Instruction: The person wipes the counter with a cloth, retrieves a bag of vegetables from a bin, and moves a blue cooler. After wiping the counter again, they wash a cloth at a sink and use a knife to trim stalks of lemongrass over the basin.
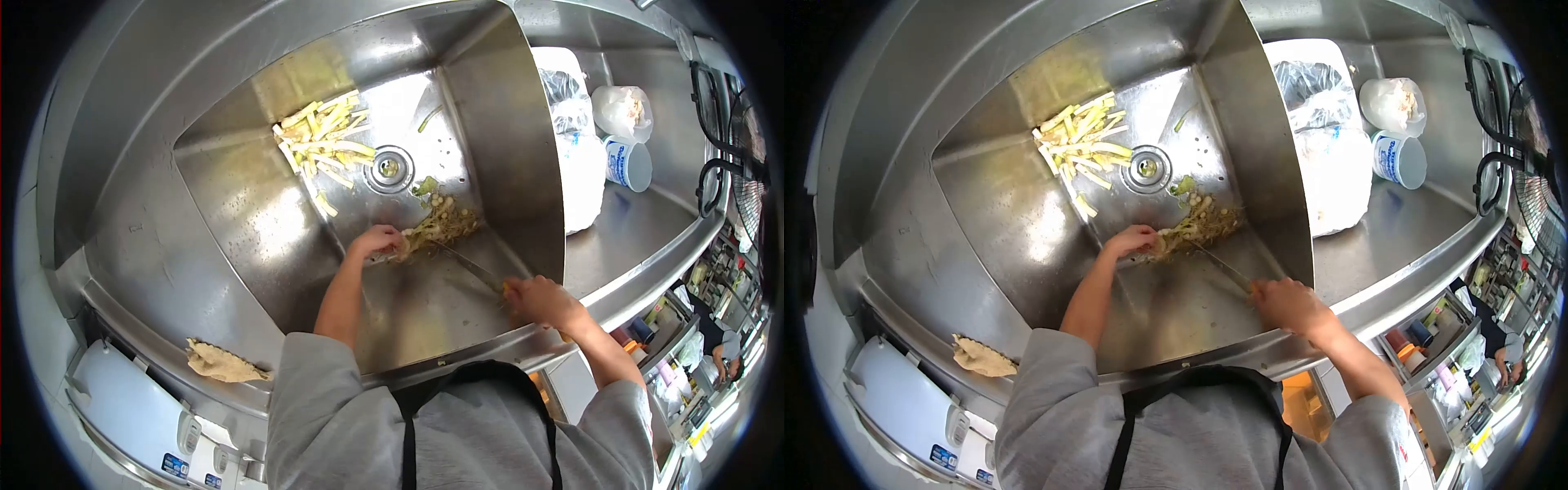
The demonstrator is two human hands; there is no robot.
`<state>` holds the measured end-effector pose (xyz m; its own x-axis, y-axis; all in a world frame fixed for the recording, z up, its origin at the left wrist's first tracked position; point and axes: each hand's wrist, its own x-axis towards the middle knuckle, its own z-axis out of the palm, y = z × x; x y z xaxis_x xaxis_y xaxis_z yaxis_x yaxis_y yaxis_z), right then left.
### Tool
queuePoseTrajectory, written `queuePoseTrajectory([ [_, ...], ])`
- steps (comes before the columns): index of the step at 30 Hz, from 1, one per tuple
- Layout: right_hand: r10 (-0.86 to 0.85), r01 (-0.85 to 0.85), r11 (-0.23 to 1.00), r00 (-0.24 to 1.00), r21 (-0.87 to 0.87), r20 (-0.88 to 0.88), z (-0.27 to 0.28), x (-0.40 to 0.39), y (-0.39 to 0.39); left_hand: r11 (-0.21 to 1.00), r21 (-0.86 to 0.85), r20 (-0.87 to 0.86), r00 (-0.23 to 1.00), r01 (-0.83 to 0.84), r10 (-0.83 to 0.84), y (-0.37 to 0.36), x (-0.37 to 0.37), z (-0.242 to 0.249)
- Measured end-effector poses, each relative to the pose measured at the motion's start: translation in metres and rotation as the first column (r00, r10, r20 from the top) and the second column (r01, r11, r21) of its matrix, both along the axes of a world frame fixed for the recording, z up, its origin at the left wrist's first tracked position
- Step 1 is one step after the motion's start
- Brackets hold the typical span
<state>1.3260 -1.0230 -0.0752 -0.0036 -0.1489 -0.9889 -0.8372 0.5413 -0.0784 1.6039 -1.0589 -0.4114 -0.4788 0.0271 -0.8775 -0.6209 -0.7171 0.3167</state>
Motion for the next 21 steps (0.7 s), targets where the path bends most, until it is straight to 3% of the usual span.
queuePoseTrajectory([
  [1,0.032,-0.032,0.999,0.999,-0.034,-0.005,-0.005,-0.002,0.005,1.000,0.004,0.004,1.000,0.000,0.000,-0.002,0.007,0.001],
  [3,0.067,-0.067,0.995,0.998,-0.070,-0.008,-0.008,-0.002,0.007,0.935,0.209,0.065,0.958,-0.288,0.280,-0.009,0.016,0.006],
  [7,0.060,-0.060,0.995,0.998,-0.083,0.000,-0.008,-0.002,0.007,0.877,0.376,-0.001,0.946,-0.300,0.324,-0.001,0.010,0.019],
  [9,0.057,-0.057,0.994,0.998,-0.089,-0.003,-0.006,-0.001,0.004,0.983,0.182,-0.028,1.000,-0.008,0.013,0.023,0.007,0.001],
  [10,0.039,-0.040,0.999,0.999,-0.035,-0.006,-0.003,0.001,-0.001,0.983,0.183,-0.026,1.000,-0.008,0.013,0.028,0.000,0.009],
  [12,0.022,-0.022,1.000,1.000,0.019,-0.009,-0.001,0.002,-0.005,0.950,-0.046,0.047,0.951,0.309,-0.307,0.043,-0.013,0.026],
  [13,0.014,-0.014,1.000,1.000,0.000,-0.007,-0.001,0.002,-0.005,0.850,-0.422,0.149,0.949,0.316,-0.279,0.059,-0.013,0.027],
  [14,0.006,-0.006,1.000,1.000,-0.019,-0.005,-0.001,0.002,-0.004,0.851,-0.419,0.150,0.948,0.317,-0.280,0.070,-0.018,0.025],
  [16,0.088,-0.088,0.993,0.996,-0.076,-0.006,-0.008,0.000,0.004,0.640,-0.715,0.369,0.929,0.283,0.002,0.079,-0.031,0.042],
  [17,0.168,-0.169,0.976,0.986,-0.139,-0.015,-0.012,0.000,0.008,0.642,-0.712,0.373,0.928,0.284,0.003,0.079,-0.033,0.048],
  [19,0.150,-0.147,0.978,0.989,-0.146,0.014,-0.016,-0.002,0.011,0.602,-0.727,0.194,0.939,0.331,-0.283,0.075,-0.035,0.048],
  [21,0.130,-0.123,0.981,0.991,-0.147,0.040,-0.014,-0.002,0.009,0.655,-0.704,0.104,0.952,0.274,-0.287,0.069,-0.036,0.043],
])
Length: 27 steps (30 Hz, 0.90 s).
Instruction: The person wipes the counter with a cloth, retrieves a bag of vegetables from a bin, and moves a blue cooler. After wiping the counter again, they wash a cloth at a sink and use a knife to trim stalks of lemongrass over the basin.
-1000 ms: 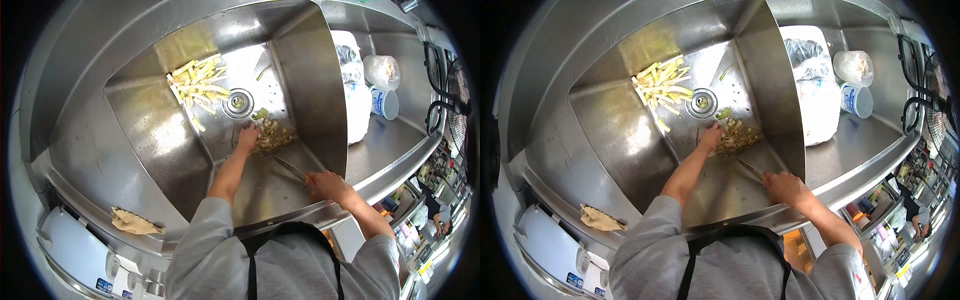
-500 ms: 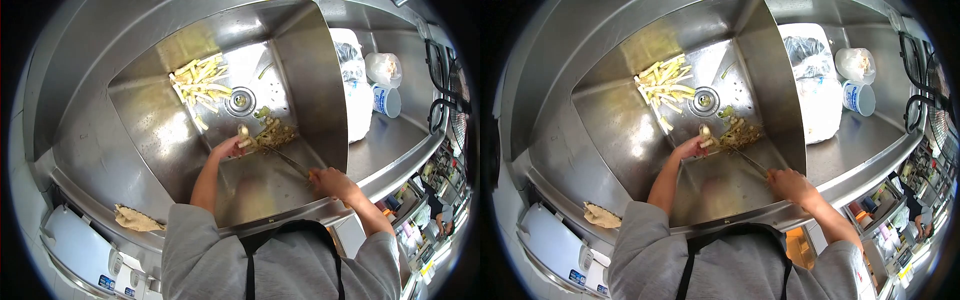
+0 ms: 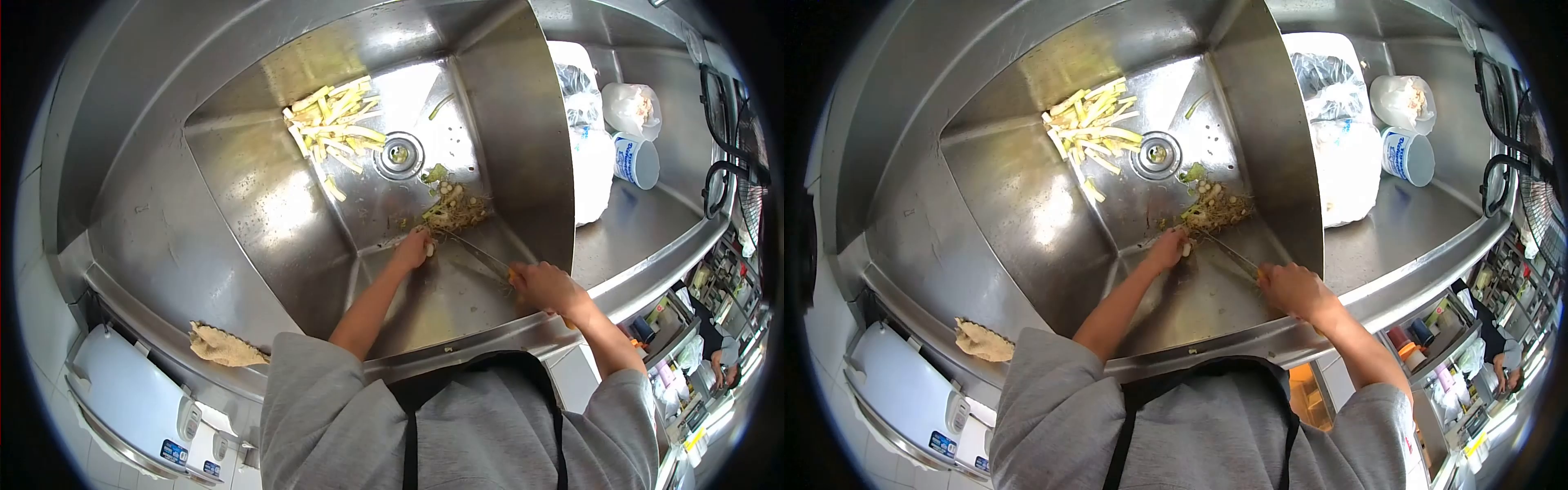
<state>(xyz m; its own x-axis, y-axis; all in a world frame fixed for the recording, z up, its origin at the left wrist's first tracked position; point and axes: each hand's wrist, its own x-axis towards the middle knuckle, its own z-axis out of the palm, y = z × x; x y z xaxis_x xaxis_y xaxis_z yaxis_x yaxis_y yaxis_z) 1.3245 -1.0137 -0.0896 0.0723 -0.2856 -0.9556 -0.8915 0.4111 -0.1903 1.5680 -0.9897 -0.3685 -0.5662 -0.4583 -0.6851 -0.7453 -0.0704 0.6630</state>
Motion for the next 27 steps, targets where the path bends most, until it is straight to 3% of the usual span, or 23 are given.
queuePoseTrajectory([
  [2,-0.045,0.047,0.997,0.998,0.065,-0.034,0.004,0.003,-0.006,0.997,0.074,-0.073,0.997,-0.005,0.010,-0.002,-0.002,-0.009],
  [4,-0.018,0.019,0.999,0.999,0.027,-0.031,0.000,0.000,0.000,0.969,0.237,0.123,0.992,-0.067,0.038,-0.009,-0.005,-0.004],
  [5,0.007,-0.007,1.000,1.000,-0.012,-0.030,-0.002,0.000,0.001,0.969,0.237,0.125,0.991,-0.068,0.039,-0.008,-0.003,0.002],
  [8,-0.042,0.047,0.991,0.998,0.125,-0.042,0.006,0.002,-0.012,0.989,0.110,0.030,0.995,-0.098,0.095,0.004,0.004,0.010],
  [10,-0.022,0.023,0.997,1.000,0.074,-0.017,0.005,0.001,-0.008,0.939,0.194,-0.105,0.946,-0.284,0.308,0.007,0.009,0.011],
  [13,-0.015,0.014,1.000,0.999,0.027,0.044,0.003,0.002,-0.003,0.879,0.325,-0.075,0.917,-0.350,0.393,0.015,0.018,0.011],
  [17,-0.056,0.050,0.996,0.996,0.079,0.070,0.009,0.009,-0.010,0.869,0.391,-0.006,0.943,-0.304,0.333,0.015,0.018,0.023],
  [20,-0.038,0.019,0.985,0.993,0.170,0.109,0.015,0.013,-0.026,0.894,0.352,-0.056,0.946,-0.279,0.318,0.006,0.014,0.042],
  [23,-0.077,0.038,0.963,0.988,0.266,0.137,0.010,0.011,-0.033,0.850,0.424,-0.056,0.928,-0.313,0.370,0.010,0.015,0.033],
  [27,-0.080,0.022,0.930,0.987,0.366,0.143,-0.004,0.001,-0.049,0.869,0.440,-0.127,0.942,-0.226,0.310,0.009,0.016,0.026],
])
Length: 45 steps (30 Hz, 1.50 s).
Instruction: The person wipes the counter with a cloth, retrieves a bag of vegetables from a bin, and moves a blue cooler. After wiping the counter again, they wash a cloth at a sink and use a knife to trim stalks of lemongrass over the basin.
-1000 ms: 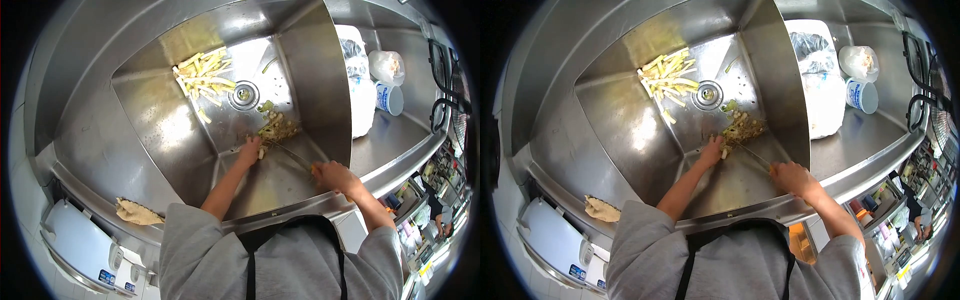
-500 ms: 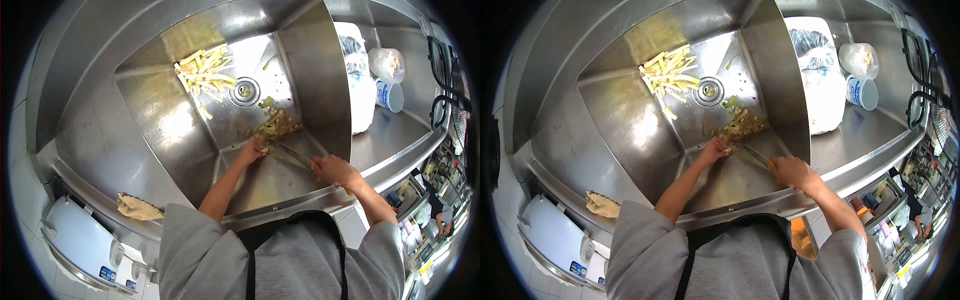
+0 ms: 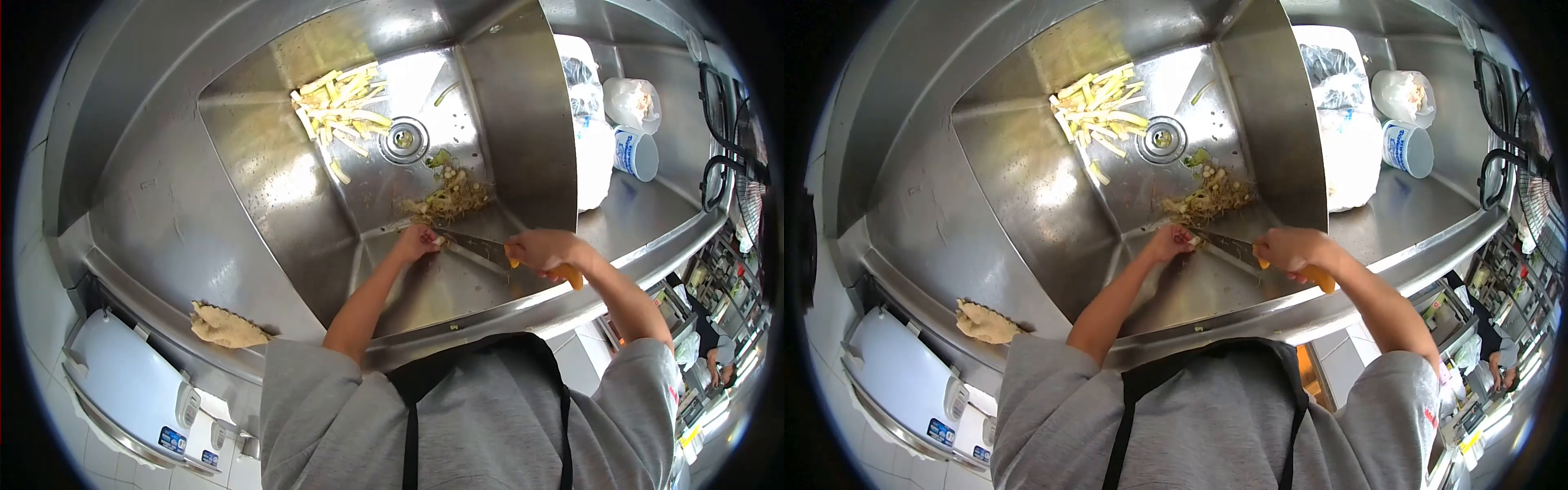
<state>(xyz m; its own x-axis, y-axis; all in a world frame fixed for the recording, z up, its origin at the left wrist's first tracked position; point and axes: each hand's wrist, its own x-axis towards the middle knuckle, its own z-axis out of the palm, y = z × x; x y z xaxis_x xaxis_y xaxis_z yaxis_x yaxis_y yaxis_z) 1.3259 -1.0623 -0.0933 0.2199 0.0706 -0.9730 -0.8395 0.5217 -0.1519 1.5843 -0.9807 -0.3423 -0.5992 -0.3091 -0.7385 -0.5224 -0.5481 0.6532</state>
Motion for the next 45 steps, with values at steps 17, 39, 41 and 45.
queuePoseTrajectory([
  [17,-0.093,0.087,0.995,0.976,0.039,0.195,-0.066,0.019,0.022,0.992,0.113,-0.125,0.990,-0.054,0.068,-0.011,0.014,-0.014],
  [39,0.159,-0.221,0.922,0.965,-0.318,-0.208,0.010,-0.008,0.043,0.997,0.049,0.089,0.994,0.065,-0.069,-0.051,-0.080,-0.100],
  [41,0.161,-0.237,0.905,0.960,-0.355,-0.230,0.009,-0.012,0.050,0.980,-0.146,0.265,0.960,0.136,-0.094,-0.081,-0.059,-0.093],
  [45,0.186,-0.281,0.853,0.951,-0.440,-0.247,0.007,-0.015,0.058,0.884,-0.459,0.373,0.923,0.090,0.100,-0.111,-0.035,-0.043],
])
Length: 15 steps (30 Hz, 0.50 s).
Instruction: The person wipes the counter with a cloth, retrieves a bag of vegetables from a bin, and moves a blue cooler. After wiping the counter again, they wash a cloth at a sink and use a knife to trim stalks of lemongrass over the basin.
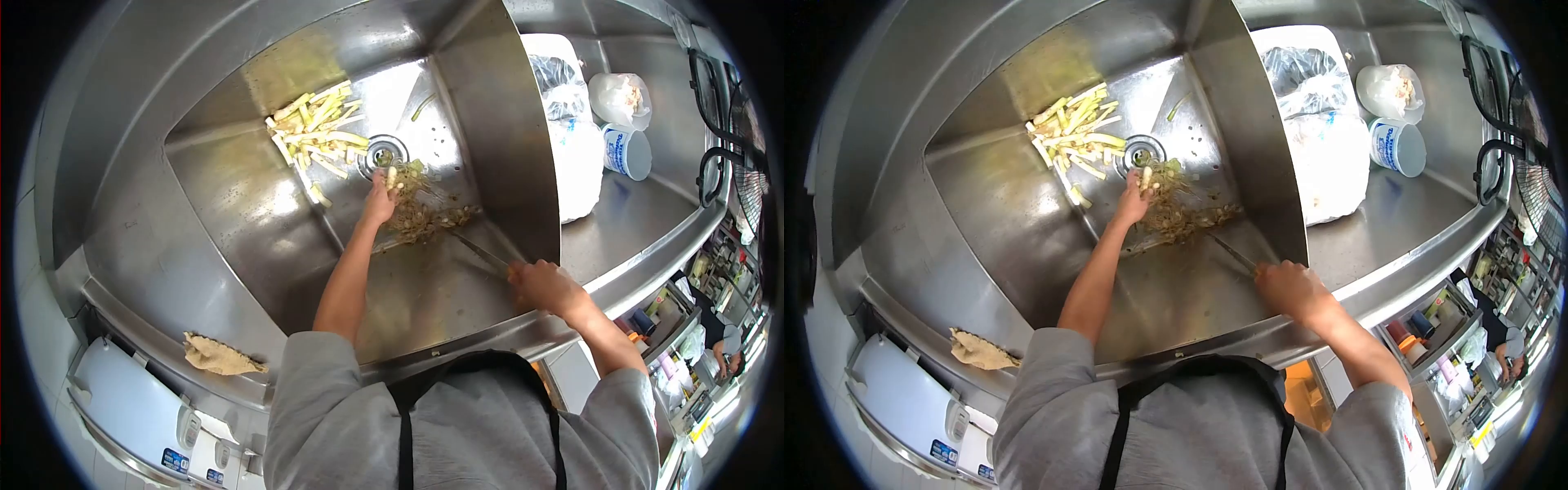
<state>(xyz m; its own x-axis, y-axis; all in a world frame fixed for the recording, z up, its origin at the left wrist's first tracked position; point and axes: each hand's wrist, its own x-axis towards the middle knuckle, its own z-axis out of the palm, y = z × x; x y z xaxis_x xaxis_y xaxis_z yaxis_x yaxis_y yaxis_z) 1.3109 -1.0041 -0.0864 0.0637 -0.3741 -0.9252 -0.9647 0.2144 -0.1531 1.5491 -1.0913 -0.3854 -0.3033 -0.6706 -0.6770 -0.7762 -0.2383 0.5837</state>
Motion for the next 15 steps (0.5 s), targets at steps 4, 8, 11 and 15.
queuePoseTrajectory([
  [4,-0.093,0.093,0.994,0.996,0.051,-0.013,0.005,0.001,-0.004,0.997,0.064,-0.124,0.992,0.037,-0.029,0.011,0.019,0.010],
  [8,-0.177,0.178,0.984,0.984,0.015,-0.032,0.012,0.003,-0.005,0.939,0.279,-0.424,0.903,0.201,-0.067,0.054,0.028,0.027],
  [11,-0.277,0.277,0.959,0.961,0.057,0.003,0.031,0.011,-0.023,0.861,0.394,-0.408,0.901,0.321,-0.149,0.075,0.019,0.068],
  [15,-0.279,0.256,0.935,0.958,0.245,0.061,0.039,0.015,-0.037,0.885,0.386,-0.453,0.889,0.262,-0.066,0.103,0.019,0.081],
])
